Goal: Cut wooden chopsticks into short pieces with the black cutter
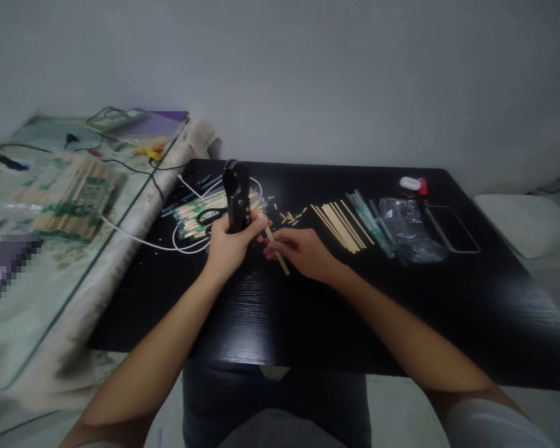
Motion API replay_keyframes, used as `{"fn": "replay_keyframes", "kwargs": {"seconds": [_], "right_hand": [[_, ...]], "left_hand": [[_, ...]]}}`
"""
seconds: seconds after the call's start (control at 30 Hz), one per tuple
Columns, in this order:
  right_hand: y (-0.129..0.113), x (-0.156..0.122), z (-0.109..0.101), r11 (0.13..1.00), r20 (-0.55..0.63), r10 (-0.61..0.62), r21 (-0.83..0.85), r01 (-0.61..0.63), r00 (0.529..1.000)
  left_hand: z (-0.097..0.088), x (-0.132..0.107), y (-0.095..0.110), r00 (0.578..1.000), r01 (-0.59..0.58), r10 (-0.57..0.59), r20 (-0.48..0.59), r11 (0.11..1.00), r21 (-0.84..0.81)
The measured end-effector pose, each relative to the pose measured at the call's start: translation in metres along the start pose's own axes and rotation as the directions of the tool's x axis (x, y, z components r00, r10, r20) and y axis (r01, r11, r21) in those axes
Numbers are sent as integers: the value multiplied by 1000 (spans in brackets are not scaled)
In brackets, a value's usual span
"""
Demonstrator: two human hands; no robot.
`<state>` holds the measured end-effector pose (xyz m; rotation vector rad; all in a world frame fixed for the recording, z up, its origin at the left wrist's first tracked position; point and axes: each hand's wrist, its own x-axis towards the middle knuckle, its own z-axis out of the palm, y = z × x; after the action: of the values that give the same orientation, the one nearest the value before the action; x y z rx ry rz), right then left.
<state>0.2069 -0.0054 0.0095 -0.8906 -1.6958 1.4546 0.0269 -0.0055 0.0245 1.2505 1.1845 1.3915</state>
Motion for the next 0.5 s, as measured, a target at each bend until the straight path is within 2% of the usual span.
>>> {"fn": "replay_keyframes", "kwargs": {"seconds": [0.07,0.17,0.3,0.37,0.43,0.5], "right_hand": [[-3,0,-4,999,24,28,-35,-28,999],[-10,1,-12,983,61,37,-183,-25,997],[-22,0,-27,897,181,18,-437,64,983],[-28,0,-34,849,229,26,-519,99,973],[-32,1,-42,817,234,64,-571,83,970],[-34,2,-53,777,187,133,-630,15,973]], "left_hand": [[-1,2,-2,1000,-20,19,15,1000,13],[-4,6,-5,999,-5,5,48,1000,-16],[-11,7,-11,965,196,-168,201,972,-131],[-12,6,-14,947,247,-207,246,958,-144],[-12,4,-18,952,226,-191,239,965,-131],[-10,3,-21,967,183,-162,198,978,-96]]}}
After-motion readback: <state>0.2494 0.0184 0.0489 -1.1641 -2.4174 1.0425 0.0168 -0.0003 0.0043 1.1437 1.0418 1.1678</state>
